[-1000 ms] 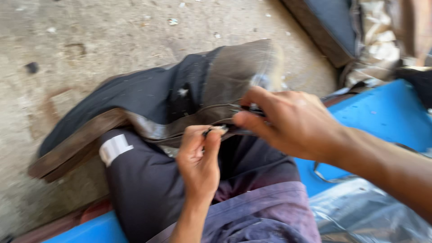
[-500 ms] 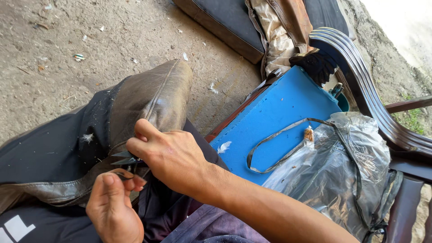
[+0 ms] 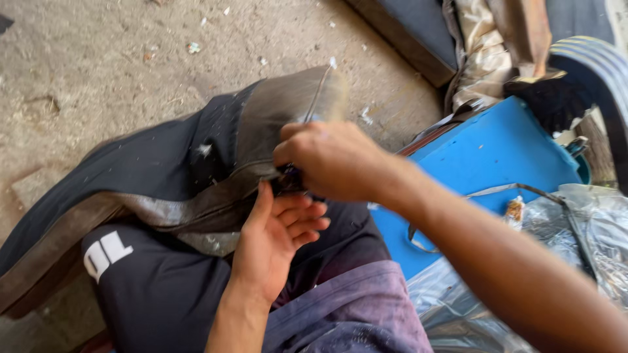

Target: The person uses a small knife to cut and pry the zipper off a worn two-tone cushion. They repeatedly slice along the zipper tape and pull away the removed sections, exposing the inner foam and fabric.

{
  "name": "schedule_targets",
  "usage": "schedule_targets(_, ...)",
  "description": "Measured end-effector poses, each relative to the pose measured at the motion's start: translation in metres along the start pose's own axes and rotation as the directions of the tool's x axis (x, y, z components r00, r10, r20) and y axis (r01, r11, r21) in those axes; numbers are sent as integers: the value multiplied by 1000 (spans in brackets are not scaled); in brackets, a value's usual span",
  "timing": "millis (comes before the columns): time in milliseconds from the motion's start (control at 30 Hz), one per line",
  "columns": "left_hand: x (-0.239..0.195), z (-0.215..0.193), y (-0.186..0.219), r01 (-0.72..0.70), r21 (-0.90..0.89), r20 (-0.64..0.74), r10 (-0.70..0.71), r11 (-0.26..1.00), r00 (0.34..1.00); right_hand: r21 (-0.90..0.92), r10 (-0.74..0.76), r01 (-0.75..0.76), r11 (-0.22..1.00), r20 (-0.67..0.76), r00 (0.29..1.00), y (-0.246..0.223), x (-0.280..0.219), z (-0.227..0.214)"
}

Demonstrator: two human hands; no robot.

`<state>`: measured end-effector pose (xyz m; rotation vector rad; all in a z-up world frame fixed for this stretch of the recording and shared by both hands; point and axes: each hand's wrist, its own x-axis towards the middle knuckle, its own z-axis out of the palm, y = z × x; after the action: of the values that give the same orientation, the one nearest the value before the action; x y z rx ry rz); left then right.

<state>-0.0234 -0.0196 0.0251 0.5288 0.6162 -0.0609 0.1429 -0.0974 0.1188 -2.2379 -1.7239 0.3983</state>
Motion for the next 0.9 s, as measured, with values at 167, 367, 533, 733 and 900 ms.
schedule_targets(167, 21, 7, -9, -21, -215, 120, 48, 976, 992, 55, 114, -134, 990, 273, 955, 15, 21, -20)
schedule_targets(367, 21, 16, -28, -155, -163, 84, 171, 974, 982, 165, 98, -160, 973, 331, 938, 26, 22, -20)
schedule_targets(533, 5, 14, -28, -318, 325, -19, 342, 891, 940, 54, 3, -12, 998, 160, 987, 21, 17, -4)
schedule_targets(733, -16, 15, -21, -258, 647, -142, 446, 718, 884, -49, 104, -101, 994, 68, 992, 11, 12, 23)
schedule_targets(900, -26, 10, -22, -298, 703, -118, 519, 646, 846, -8, 91, -91, 996, 23, 996, 7, 12, 33)
